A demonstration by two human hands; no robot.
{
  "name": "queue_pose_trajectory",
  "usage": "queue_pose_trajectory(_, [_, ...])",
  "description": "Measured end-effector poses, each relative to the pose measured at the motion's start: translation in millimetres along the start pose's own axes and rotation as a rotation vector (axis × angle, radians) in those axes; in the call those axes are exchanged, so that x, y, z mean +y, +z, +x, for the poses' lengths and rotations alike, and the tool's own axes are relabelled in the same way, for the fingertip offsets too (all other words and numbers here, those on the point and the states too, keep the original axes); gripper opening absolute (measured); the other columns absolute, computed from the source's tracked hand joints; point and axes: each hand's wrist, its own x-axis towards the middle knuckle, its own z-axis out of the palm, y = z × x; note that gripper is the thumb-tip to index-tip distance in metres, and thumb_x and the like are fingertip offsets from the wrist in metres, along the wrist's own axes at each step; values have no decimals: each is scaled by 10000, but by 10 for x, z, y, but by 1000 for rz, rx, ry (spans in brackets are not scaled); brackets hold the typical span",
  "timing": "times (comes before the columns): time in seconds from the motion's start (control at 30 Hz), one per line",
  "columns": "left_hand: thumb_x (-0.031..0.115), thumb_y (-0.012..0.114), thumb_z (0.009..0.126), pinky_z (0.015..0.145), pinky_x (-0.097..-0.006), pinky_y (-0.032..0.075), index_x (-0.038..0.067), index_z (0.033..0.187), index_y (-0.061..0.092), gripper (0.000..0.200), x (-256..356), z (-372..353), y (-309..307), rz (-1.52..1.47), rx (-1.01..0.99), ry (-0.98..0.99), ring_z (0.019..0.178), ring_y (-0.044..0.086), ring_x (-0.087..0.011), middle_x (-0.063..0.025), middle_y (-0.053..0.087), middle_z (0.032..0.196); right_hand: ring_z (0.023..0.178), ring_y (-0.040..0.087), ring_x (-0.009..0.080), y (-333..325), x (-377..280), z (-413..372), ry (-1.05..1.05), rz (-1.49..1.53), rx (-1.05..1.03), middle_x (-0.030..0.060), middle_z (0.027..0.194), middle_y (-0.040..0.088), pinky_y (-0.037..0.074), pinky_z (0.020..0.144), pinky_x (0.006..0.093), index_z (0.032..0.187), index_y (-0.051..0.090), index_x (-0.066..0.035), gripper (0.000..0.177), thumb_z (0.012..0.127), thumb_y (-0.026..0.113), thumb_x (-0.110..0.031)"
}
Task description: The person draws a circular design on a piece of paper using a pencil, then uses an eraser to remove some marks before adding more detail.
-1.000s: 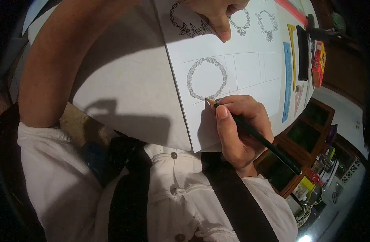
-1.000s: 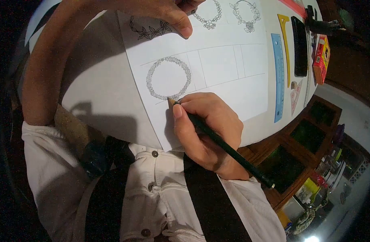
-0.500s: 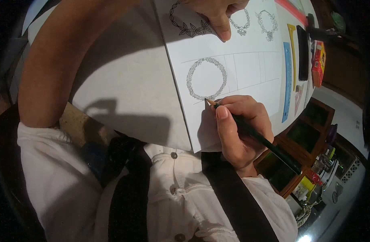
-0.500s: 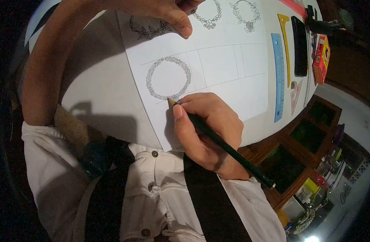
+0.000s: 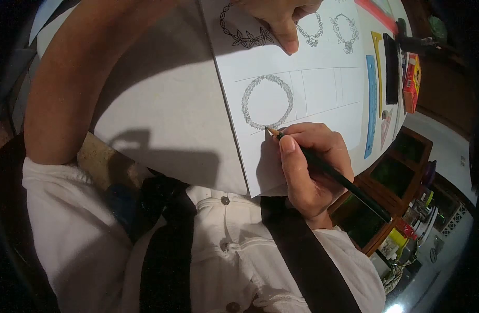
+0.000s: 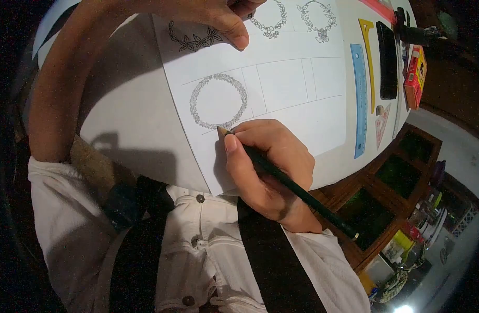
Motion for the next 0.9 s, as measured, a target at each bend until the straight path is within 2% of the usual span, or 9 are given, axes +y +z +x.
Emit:
queue_pose_trajectory(0.07, [350, 749, 913, 731, -409, 549, -35, 1003, 736, 396, 8, -9, -8, 10, 25, 27, 808, 708, -304, -188, 743, 870, 715, 665, 178, 3, 0, 6, -14, -1, 0, 154, 883, 716, 514, 629, 284, 900, 674, 27, 82, 905, 741, -21])
queue_pose_trajectory(0.13, [349, 750, 914, 722, -413, 545, -38, 985, 736, 394, 58, 30, -65, -16, -59, -65, 792, 702, -300, -186, 741, 864, 712, 665, 180, -1, -15, 4, 2, 4, -1, 155, 880, 716, 514, 626, 286, 900, 674, 28, 84, 904, 742, -22])
queue_pose_trajectory(0.33, [351, 759, 907, 700, -405, 543, -40, 958, 736, 395, -7, 76, -26, -26, -37, -8, 763, 699, -297, -187, 736, 836, 716, 667, 184, -3, -15, 5, 20, 2, -4, 157, 880, 716, 516, 628, 289, 899, 670, 28, 87, 903, 742, -20])
queue_pose_trajectory(0.47, [344, 762, 904, 696, -402, 543, -42, 952, 736, 390, 1, 69, -31, -23, -43, -16, 763, 701, -300, -189, 736, 830, 717, 660, 172, 1, -1, 13, -28, 9, 1, 151, 884, 717, 509, 628, 283, 893, 667, 26, 85, 907, 738, -19])
queue_pose_trajectory(0.9, [351, 754, 912, 721, -410, 546, -33, 977, 740, 390, 31, 60, -61, -22, -57, -30, 789, 702, -300, -184, 738, 852, 734, 662, 171, -12, -6, -9, 9, 42, 25, 151, 891, 715, 503, 636, 278, 912, 669, 27, 76, 912, 731, -17])
